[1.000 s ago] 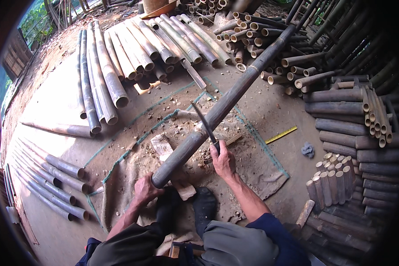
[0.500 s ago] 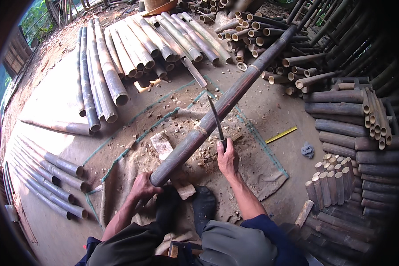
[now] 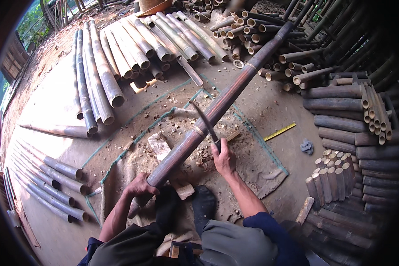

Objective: The person sits on the ground and uses a curved knife to shave the outer layer off a long bamboo pole. They rotate the pole and scrape the surface repeatedly to smooth it, then place the finished pole aside and pick up a new one to continue the process.

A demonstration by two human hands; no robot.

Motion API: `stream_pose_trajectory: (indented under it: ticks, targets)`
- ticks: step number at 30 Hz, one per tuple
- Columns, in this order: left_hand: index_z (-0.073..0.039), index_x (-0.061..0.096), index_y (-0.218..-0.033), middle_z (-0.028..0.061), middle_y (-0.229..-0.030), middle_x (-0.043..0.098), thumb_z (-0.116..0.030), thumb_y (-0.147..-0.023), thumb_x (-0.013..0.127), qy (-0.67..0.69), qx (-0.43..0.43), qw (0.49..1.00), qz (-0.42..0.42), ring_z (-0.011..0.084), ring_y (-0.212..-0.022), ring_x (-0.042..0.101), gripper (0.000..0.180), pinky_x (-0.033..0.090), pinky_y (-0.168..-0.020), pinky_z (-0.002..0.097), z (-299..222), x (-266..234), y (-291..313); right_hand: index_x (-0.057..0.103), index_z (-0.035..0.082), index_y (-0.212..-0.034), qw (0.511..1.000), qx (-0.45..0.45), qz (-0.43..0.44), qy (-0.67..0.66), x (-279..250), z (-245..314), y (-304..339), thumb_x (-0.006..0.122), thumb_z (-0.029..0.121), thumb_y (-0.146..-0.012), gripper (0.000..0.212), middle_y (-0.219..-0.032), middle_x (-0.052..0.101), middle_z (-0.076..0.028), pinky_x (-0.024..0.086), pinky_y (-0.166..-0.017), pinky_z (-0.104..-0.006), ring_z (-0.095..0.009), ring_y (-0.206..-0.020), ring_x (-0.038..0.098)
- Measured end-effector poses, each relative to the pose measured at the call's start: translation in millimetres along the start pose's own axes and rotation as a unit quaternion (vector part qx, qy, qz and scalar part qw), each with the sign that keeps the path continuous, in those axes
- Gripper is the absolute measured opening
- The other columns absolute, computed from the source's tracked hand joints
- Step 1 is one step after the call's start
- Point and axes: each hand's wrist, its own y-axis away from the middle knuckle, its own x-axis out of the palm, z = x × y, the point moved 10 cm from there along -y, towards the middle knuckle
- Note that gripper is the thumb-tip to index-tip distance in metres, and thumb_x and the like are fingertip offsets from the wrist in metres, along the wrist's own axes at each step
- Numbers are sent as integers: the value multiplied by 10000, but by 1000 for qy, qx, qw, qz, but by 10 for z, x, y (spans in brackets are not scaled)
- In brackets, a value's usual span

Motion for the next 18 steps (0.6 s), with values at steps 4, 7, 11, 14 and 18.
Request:
stream_pose_trajectory:
  ticks: [4, 7, 11, 14, 18]
  targets:
    - [14, 689, -1244, 180, -1084, 775, -372, -611, 966, -100, -15, 985, -139, 316, -1033, 755, 792, 579, -943, 431, -84, -175, 266, 577, 43, -1150, 978, -192, 82, 2, 144, 613, 240, 579, 444, -1119, 402, -920, 692, -240, 541, -681, -562, -486, -856, 712]
    - [-3, 609, -1246, 217, -1090, 702, -377, -649, 943, -231, 42, 917, -323, 425, -1077, 691, 779, 533, -974, 523, -450, 85, 540, 564, 42, -1169, 994, -109, 9, 3, 72, 172, 136, 618, 471, -1093, 439, -959, 689, -242, 567, -710, -561, -495, -882, 721]
    - [-12, 589, -1112, 215, -1018, 661, -307, -722, 896, -273, 59, 875, -395, 438, -1009, 666, 577, 520, -911, 541, -359, 136, 544, 561, 28, -1158, 989, -136, 45, -38, 182, 289, 109, 633, 450, -1087, 434, -936, 680, -246, 551, -680, -549, -474, -825, 710]
    - [-1, 590, -1084, 246, -1037, 676, -287, -753, 866, -251, 46, 896, -363, 451, -1014, 679, 517, 535, -901, 547, -318, 107, 463, 551, 26, -1154, 959, -280, 10, 26, 54, 716, 287, 612, 441, -1103, 422, -881, 664, -229, 528, -654, -543, -457, -780, 697]
    - [11, 610, -1061, 270, -1034, 721, -297, -755, 856, -238, 21, 918, -317, 463, -1008, 717, 499, 560, -898, 548, -407, 114, 393, 543, 27, -1146, 996, -38, -35, -71, 77, -78, -66, 616, 444, -1097, 426, -920, 687, -243, 538, -661, -553, -468, -829, 715]
